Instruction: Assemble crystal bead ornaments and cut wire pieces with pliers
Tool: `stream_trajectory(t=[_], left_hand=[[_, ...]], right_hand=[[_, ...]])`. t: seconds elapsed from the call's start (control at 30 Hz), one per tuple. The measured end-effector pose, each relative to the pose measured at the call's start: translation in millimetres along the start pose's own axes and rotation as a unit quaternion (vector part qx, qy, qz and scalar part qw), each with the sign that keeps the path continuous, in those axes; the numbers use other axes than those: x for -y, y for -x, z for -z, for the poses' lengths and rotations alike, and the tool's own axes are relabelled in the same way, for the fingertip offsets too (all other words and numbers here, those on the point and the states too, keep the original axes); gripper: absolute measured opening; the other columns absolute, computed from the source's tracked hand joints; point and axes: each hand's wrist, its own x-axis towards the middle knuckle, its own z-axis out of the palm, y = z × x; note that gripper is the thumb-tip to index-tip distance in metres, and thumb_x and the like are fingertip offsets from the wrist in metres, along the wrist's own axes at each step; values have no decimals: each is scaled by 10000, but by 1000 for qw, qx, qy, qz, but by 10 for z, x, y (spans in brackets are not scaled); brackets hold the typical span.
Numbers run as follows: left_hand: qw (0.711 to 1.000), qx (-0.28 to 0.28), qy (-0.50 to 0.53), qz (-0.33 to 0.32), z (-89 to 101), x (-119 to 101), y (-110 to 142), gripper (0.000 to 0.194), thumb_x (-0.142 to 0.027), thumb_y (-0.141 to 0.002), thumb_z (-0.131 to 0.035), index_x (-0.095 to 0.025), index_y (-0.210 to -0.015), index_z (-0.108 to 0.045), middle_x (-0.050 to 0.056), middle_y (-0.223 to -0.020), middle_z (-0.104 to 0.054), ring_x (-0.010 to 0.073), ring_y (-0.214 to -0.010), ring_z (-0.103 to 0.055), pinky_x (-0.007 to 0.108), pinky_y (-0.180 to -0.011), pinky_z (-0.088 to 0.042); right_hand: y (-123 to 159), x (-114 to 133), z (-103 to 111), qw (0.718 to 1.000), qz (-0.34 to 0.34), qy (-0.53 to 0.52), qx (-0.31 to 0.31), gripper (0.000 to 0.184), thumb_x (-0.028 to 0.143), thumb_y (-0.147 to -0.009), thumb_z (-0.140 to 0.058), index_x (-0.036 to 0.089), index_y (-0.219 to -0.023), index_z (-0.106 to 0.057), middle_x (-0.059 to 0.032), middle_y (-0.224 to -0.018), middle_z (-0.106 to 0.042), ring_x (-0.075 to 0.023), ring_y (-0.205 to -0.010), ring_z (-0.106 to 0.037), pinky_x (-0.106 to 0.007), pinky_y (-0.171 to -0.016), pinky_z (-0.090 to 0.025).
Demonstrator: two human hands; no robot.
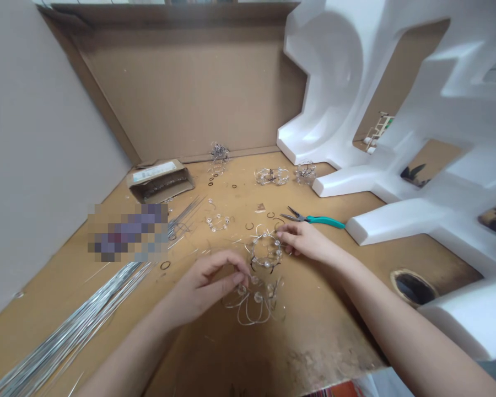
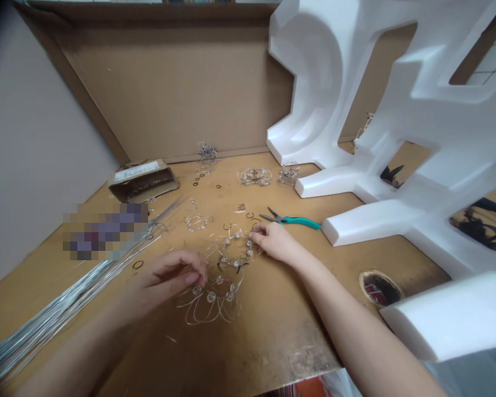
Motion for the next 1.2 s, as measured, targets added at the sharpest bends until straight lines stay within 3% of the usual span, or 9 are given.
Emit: stream_trajectory(t=[0.1,0.2,0.43,0.63,0.9,1.2], left_hand=[[997,-25,56,47,-35,19,-16,81,-267,-812,-515,-216,-831,-575,4,-747,-594,115,-691,-543,238,-631,-430],[992,-41,92,76,-64,21,-34,103,-299,-792,-540,-205,-807,-578,2,-726,-595,114,-674,-547,244,-632,-435],[988,-85,91,89,-100,19,-90,157,-340,-779,-554,-185,-783,-580,-14,-705,-583,100,-663,-531,228,-649,-416],[989,-89,88,83,-39,60,-77,140,-331,-762,-574,-193,-770,-599,-18,-702,-591,104,-670,-532,227,-657,-412],[986,-140,79,35,4,160,-114,107,-292,-751,-596,-188,-739,-614,-1,-758,-580,122,-723,-531,240,-681,-422],[984,-177,-29,-8,-13,108,-95,88,-281,-766,-591,-220,-733,-645,24,-1029,-486,161,-973,-487,278,-837,-396]], right_hand=[[20,57,-24,1000,21,-4,-4,170,299,-744,-541,152,-752,-625,19,-529,-541,-94,-467,-480,-212,-450,-380],[55,130,-41,998,59,-16,-27,151,287,-740,-551,155,-726,-623,13,-575,-563,-101,-518,-495,-229,-507,-397],[189,292,-139,982,183,-29,-38,98,252,-731,-592,172,-686,-625,-60,-984,-589,-163,-891,-560,-309,-788,-423],[251,356,-170,978,204,-46,-11,75,236,-753,-576,181,-716,-612,-54,-945,-601,-162,-870,-566,-304,-742,-448],[333,455,-160,976,214,-31,4,63,205,-767,-565,177,-724,-603,-42,-883,-618,-142,-802,-572,-277,-707,-459],[345,436,-165,982,186,-32,24,110,259,-790,-548,168,-769,-605,-44,-834,-641,-147,-774,-574,-274,-695,-446]])
